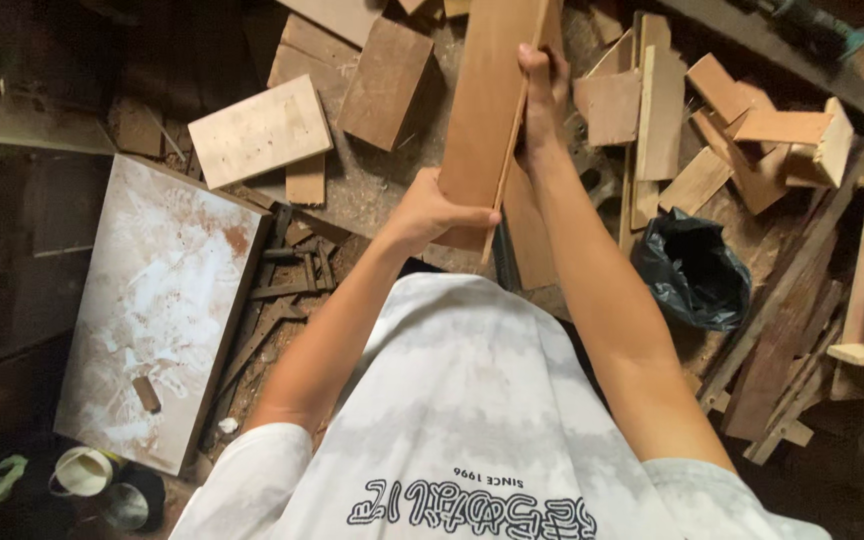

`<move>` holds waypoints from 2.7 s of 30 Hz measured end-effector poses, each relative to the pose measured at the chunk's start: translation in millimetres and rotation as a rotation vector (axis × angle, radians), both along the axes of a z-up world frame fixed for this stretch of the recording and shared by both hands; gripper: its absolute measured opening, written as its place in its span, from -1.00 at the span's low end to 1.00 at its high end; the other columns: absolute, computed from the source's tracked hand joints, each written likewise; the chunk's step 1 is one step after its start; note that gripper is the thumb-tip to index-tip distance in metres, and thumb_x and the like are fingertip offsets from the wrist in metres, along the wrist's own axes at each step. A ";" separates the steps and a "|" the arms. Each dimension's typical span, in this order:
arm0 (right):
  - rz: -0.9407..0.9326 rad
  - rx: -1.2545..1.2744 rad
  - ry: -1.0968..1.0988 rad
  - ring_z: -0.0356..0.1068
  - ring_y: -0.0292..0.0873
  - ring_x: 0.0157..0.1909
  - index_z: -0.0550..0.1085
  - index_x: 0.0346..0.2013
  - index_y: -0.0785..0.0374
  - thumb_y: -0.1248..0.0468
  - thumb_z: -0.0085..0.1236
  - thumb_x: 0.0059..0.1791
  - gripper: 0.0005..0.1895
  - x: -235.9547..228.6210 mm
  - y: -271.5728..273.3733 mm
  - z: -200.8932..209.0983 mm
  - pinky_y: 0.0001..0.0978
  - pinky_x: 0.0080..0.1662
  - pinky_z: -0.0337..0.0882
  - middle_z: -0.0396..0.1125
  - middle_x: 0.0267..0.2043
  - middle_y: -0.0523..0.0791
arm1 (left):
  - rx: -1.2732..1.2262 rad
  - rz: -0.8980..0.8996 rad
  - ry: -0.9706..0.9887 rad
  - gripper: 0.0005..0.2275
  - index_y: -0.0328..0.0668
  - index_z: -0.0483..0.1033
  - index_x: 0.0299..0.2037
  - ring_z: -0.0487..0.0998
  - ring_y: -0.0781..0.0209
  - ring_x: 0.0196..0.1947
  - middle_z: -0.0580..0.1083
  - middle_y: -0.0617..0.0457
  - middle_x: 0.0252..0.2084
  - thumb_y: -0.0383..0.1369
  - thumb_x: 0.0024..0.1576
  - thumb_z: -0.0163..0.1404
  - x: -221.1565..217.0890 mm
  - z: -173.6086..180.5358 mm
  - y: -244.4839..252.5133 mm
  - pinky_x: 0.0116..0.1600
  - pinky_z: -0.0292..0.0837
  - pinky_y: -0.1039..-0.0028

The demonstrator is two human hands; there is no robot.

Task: The person assembles small wooden pieces into a rectangular box-like structure on a cluttered workbench. They use a hammer to drive nails into the wood, repeatedly aligning and securing the pieces together.

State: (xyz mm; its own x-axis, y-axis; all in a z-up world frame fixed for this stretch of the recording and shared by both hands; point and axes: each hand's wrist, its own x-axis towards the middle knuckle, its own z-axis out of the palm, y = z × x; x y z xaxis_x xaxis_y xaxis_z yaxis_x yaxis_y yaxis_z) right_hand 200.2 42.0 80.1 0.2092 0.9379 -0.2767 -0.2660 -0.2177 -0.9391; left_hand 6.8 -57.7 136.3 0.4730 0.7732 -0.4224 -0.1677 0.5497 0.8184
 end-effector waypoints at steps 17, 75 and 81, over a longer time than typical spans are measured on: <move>0.525 -0.140 -0.140 0.37 -0.03 0.22 0.13 0.46 0.07 0.18 0.45 -0.15 -0.04 5.4 -89.7 9.6 -0.16 0.15 0.47 0.25 0.25 0.05 | -0.092 0.349 -0.290 -0.64 -0.35 0.55 -0.04 0.64 0.23 -0.18 0.59 -0.01 -0.13 -0.40 0.00 0.36 14.3 -91.5 -13.6 -0.07 0.63 0.39; 0.565 -0.314 -0.134 0.44 -0.15 -0.04 0.35 0.17 0.33 0.43 0.47 -0.22 -0.29 18.8 -132.4 -119.2 -0.27 -0.05 0.53 0.36 0.12 -0.02 | -0.519 0.880 -0.373 -0.42 -0.12 0.37 0.21 0.43 0.11 0.17 0.44 0.06 0.13 -0.10 0.03 0.26 -17.4 -213.9 -84.3 0.28 0.41 0.22; 0.588 -0.082 -0.260 0.47 -0.29 -0.06 0.52 -0.04 0.37 0.50 0.28 -0.15 -0.63 -9.6 -140.7 -138.9 -0.43 -0.01 0.47 0.51 -0.07 -0.10 | -0.640 0.559 0.000 -0.29 -0.24 0.39 0.19 0.52 0.06 0.04 0.46 -0.10 0.13 0.20 0.02 0.04 -32.0 -182.6 -72.5 -0.01 0.50 0.26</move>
